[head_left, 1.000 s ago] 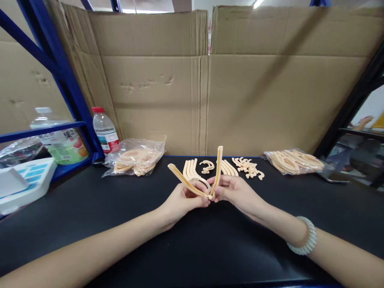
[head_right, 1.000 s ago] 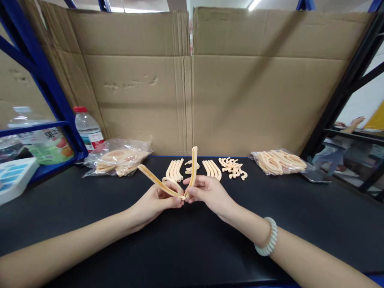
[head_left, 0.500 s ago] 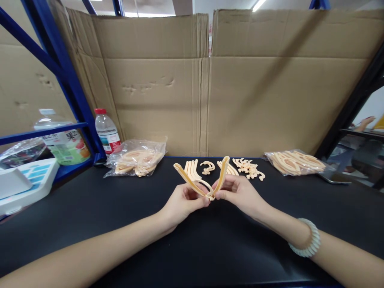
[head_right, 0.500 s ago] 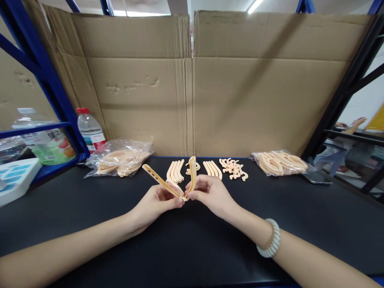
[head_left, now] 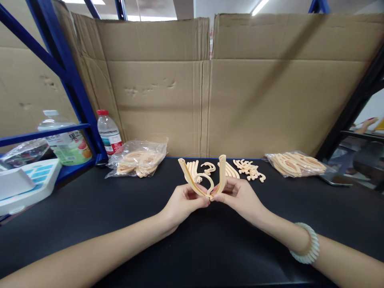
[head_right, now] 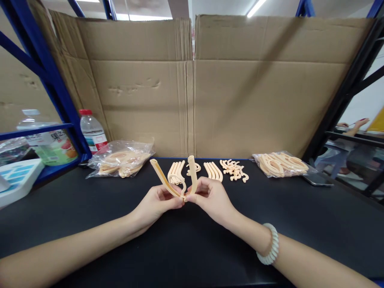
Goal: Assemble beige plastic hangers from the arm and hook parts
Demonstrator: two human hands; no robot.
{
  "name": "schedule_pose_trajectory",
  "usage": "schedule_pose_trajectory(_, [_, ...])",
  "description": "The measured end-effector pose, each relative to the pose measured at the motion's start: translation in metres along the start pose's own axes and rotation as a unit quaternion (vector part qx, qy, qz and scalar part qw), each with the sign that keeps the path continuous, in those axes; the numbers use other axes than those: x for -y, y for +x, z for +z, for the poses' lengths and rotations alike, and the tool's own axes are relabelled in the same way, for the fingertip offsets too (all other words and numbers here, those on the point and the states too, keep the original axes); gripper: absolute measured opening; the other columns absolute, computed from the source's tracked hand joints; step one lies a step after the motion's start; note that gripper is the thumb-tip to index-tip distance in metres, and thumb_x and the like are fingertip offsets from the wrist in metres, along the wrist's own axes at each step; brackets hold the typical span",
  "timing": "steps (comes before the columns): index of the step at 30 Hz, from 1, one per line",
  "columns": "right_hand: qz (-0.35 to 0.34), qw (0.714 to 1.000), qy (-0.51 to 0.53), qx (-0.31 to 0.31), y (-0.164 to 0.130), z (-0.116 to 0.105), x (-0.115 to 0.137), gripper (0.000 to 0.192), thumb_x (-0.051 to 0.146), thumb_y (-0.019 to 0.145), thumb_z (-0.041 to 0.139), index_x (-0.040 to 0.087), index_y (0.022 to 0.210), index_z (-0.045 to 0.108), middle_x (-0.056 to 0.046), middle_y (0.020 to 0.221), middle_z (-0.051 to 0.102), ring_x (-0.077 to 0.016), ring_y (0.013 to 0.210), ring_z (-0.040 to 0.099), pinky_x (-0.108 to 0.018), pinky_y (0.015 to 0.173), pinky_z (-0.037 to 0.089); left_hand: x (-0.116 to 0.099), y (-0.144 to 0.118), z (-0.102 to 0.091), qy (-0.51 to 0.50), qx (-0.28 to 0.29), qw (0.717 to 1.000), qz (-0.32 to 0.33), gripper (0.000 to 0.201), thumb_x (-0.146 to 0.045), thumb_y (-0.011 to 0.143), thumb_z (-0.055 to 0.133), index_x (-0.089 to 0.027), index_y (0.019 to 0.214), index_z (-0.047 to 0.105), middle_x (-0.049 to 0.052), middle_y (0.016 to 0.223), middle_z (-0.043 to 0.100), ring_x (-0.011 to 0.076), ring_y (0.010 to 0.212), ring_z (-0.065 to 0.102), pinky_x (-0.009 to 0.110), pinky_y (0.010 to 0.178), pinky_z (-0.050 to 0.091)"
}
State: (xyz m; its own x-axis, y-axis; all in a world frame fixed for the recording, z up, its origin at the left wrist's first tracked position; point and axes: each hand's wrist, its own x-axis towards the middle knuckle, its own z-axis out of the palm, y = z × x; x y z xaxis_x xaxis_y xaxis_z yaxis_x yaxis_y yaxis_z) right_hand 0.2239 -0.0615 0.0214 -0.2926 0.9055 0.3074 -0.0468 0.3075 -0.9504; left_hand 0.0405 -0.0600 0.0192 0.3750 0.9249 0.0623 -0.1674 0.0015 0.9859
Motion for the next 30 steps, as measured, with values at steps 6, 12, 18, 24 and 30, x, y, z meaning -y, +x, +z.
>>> schedule_pose_trajectory(6, [0.019, 1.0, -0.006, -0.02, 0.0, 0.001, 0.001, 0.022, 0.026, 0.063, 0.079, 0.018, 0.071, 0.059, -0.002, 0.075, 0.069, -0.0178, 0.074, 0.066, -0.032, 0.074, 0.054, 0.0, 0.0, -0.001, -0.011, 0.012, 1.0, -0.002, 0.02, -0.022, 0.063, 0.082, -0.013, 0.078, 0.072, 0.002, 0.078, 0.071, 0.0113, 0.073, 0.063, 0.021, 0.073, 0.05])
schedule_pose_trajectory(12, [0.017, 0.999, -0.014, -0.033, 0.0, 0.004, 0.002, 0.026, 0.029, 0.064, 0.079, 0.018, 0.07, 0.056, -0.002, 0.073, 0.067, -0.0161, 0.07, 0.064, -0.031, 0.07, 0.053, 0.0, 0.0, 0.0, -0.007, 0.003, 1.0, -0.009, 0.023, -0.024, 0.063, 0.083, -0.012, 0.08, 0.072, 0.004, 0.08, 0.072, 0.0125, 0.075, 0.064, 0.022, 0.074, 0.051])
schedule_pose_trajectory(18, [0.027, 0.998, -0.062, 0.011, 0.008, -0.02, 0.021, 0.024, 0.032, 0.066, 0.078, 0.017, 0.074, 0.06, 0.002, 0.069, 0.062, -0.0123, 0.064, 0.059, -0.027, 0.063, 0.05, -0.007, 0.0, -0.001, -0.038, -0.028, 0.999, -0.028, 0.028, -0.024, 0.062, 0.086, -0.012, 0.082, 0.071, 0.003, 0.08, 0.07, 0.0117, 0.073, 0.064, 0.023, 0.074, 0.054])
schedule_pose_trajectory(24, [0.0, 0.983, -0.16, 0.091, 0.018, -0.071, 0.042, 0.027, 0.035, 0.064, 0.08, 0.018, 0.075, 0.062, 0.002, 0.066, 0.061, -0.0126, 0.06, 0.056, -0.026, 0.056, 0.045, -0.018, 0.005, -0.009, -0.1, -0.043, 0.993, -0.045, 0.024, -0.019, 0.062, 0.086, -0.012, 0.08, 0.071, 0.003, 0.081, 0.069, 0.0099, 0.072, 0.065, 0.02, 0.075, 0.056])
schedule_pose_trajectory(30, [-0.027, 0.916, -0.357, 0.184, 0.022, -0.103, 0.047, 0.022, 0.037, 0.072, 0.074, 0.018, 0.072, 0.064, 0.0, 0.073, 0.062, -0.0154, 0.068, 0.056, -0.027, 0.061, 0.042, -0.028, 0.016, -0.031, -0.104, -0.057, 0.989, -0.094, 0.017, -0.008, 0.063, 0.082, -0.01, 0.074, 0.07, 0.005, 0.077, 0.069, 0.0101, 0.071, 0.066, 0.018, 0.073, 0.055])
